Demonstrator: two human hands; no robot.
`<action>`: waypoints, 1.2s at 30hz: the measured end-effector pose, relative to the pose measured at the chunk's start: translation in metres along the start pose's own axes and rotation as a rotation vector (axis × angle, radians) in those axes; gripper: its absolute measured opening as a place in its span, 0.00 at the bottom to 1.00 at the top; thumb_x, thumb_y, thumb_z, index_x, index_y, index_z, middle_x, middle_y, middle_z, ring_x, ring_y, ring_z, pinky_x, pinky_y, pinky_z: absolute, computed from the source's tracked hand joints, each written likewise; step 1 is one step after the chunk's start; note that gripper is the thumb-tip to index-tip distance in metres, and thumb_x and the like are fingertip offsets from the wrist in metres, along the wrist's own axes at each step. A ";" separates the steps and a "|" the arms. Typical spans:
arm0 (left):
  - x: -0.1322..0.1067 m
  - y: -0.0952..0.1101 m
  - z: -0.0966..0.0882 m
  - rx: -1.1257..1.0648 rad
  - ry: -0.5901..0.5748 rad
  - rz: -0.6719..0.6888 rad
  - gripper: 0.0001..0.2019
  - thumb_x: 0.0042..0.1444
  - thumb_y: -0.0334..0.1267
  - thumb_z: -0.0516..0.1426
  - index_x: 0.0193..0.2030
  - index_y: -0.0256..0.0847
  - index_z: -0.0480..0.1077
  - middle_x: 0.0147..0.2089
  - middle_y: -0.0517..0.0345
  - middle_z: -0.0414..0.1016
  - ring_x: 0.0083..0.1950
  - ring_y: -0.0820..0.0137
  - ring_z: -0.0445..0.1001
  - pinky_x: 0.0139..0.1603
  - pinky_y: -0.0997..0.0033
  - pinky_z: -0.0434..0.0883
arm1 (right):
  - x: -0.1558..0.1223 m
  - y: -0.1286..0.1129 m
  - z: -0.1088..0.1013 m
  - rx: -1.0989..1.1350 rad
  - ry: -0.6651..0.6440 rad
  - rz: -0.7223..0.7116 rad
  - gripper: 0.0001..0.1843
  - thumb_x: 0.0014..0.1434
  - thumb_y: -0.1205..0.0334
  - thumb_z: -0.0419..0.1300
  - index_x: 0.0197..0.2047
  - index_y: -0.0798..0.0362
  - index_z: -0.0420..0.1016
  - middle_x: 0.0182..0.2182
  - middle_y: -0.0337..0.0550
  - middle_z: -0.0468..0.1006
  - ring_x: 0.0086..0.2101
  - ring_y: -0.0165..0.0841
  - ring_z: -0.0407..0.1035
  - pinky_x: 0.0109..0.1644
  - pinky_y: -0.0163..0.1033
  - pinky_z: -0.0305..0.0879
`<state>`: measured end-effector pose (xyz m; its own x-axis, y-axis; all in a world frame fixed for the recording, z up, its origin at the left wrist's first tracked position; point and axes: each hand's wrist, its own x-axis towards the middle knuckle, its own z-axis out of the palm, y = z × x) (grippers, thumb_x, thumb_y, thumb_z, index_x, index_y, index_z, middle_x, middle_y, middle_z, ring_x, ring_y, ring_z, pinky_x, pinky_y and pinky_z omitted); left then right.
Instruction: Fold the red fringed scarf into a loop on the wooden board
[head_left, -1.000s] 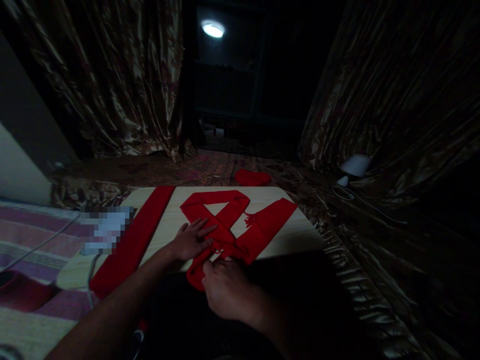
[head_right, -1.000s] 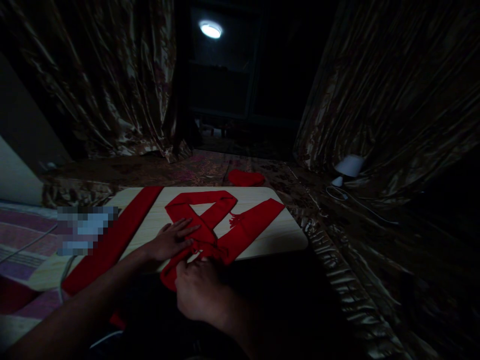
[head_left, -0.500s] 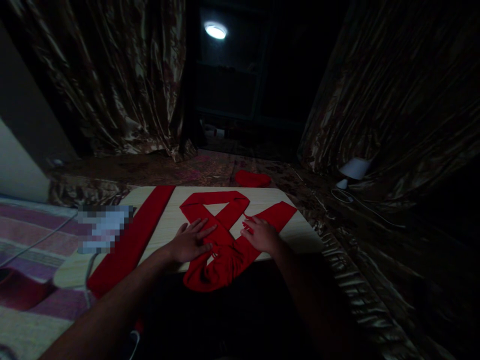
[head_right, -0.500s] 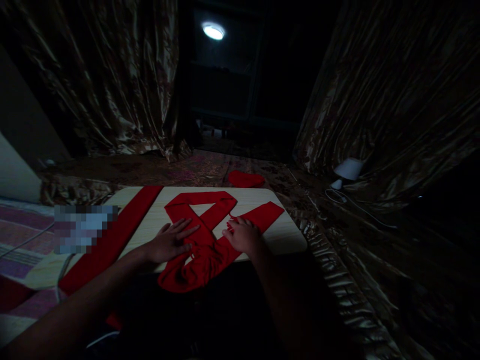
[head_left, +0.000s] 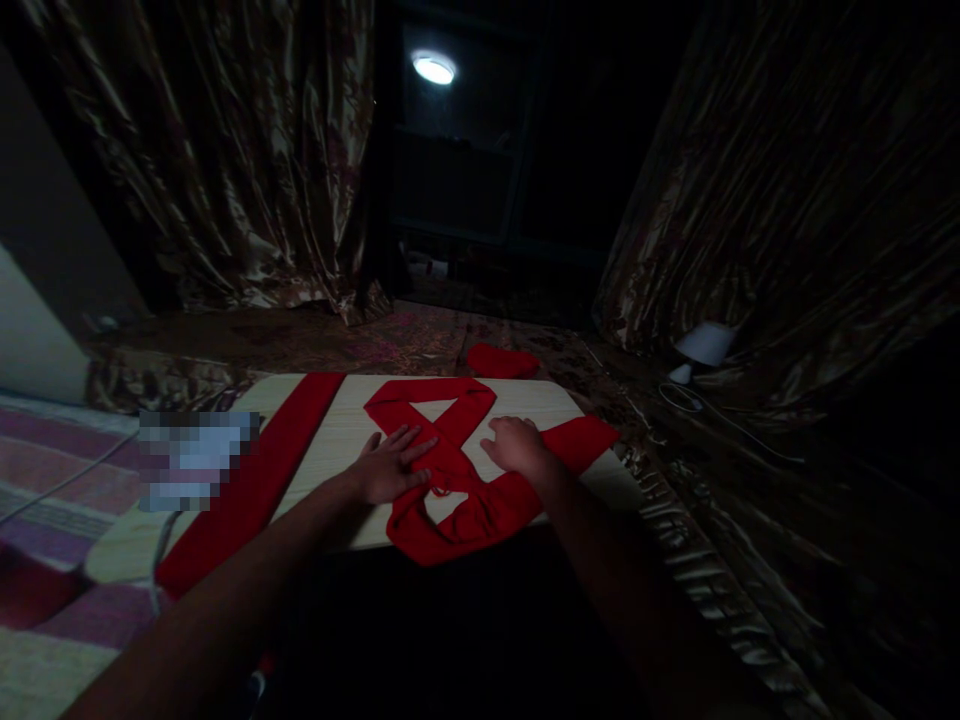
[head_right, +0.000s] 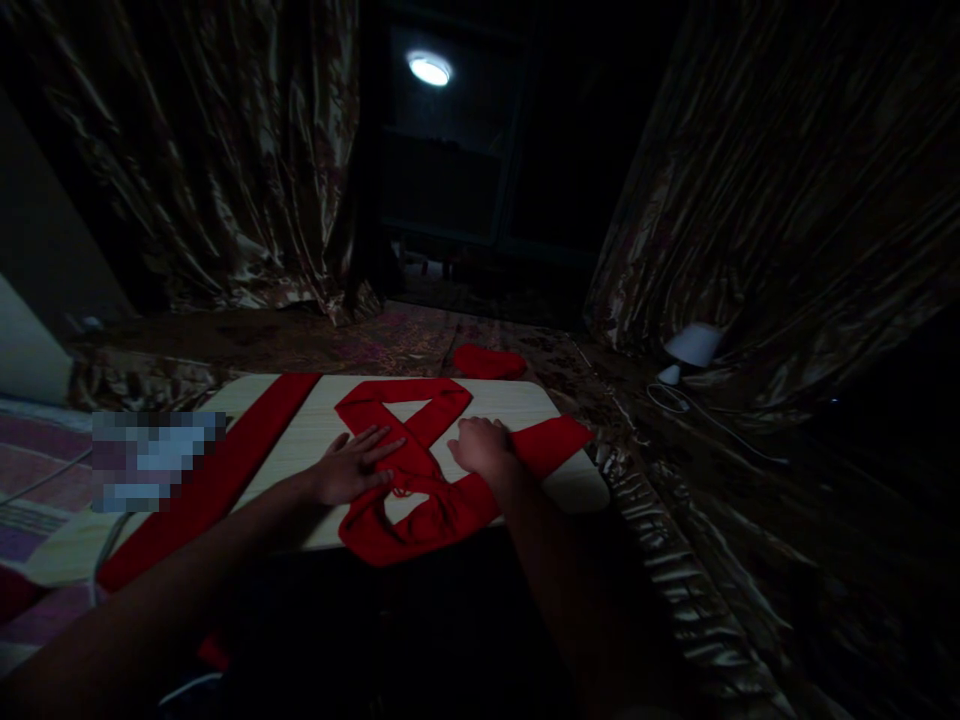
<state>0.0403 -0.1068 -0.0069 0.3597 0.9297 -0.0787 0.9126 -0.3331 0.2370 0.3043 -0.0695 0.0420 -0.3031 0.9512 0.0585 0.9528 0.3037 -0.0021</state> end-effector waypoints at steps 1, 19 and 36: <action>0.000 0.000 0.001 0.000 0.008 0.003 0.36 0.63 0.65 0.44 0.76 0.58 0.47 0.79 0.52 0.38 0.79 0.51 0.38 0.71 0.34 0.39 | 0.009 -0.003 0.002 0.032 0.025 -0.039 0.23 0.66 0.53 0.55 0.59 0.55 0.74 0.55 0.57 0.78 0.56 0.45 0.70 0.61 0.49 0.58; -0.008 -0.004 0.010 -0.066 0.152 0.027 0.54 0.56 0.71 0.48 0.78 0.38 0.35 0.79 0.40 0.34 0.78 0.48 0.39 0.74 0.39 0.41 | 0.032 -0.050 0.010 0.492 -0.301 0.020 0.18 0.50 0.49 0.71 0.30 0.55 0.74 0.23 0.37 0.74 0.24 0.29 0.66 0.27 0.33 0.57; -0.010 0.000 0.006 -0.051 0.114 0.015 0.53 0.56 0.73 0.44 0.78 0.38 0.39 0.79 0.43 0.34 0.79 0.50 0.37 0.73 0.39 0.39 | 0.007 -0.070 0.010 1.407 -0.379 0.263 0.10 0.53 0.72 0.64 0.40 0.57 0.72 0.28 0.41 0.80 0.27 0.32 0.76 0.33 0.36 0.74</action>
<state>0.0383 -0.1173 -0.0123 0.3460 0.9376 0.0351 0.8952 -0.3411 0.2868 0.2355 -0.0832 0.0330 -0.3264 0.8763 -0.3543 0.2453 -0.2835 -0.9271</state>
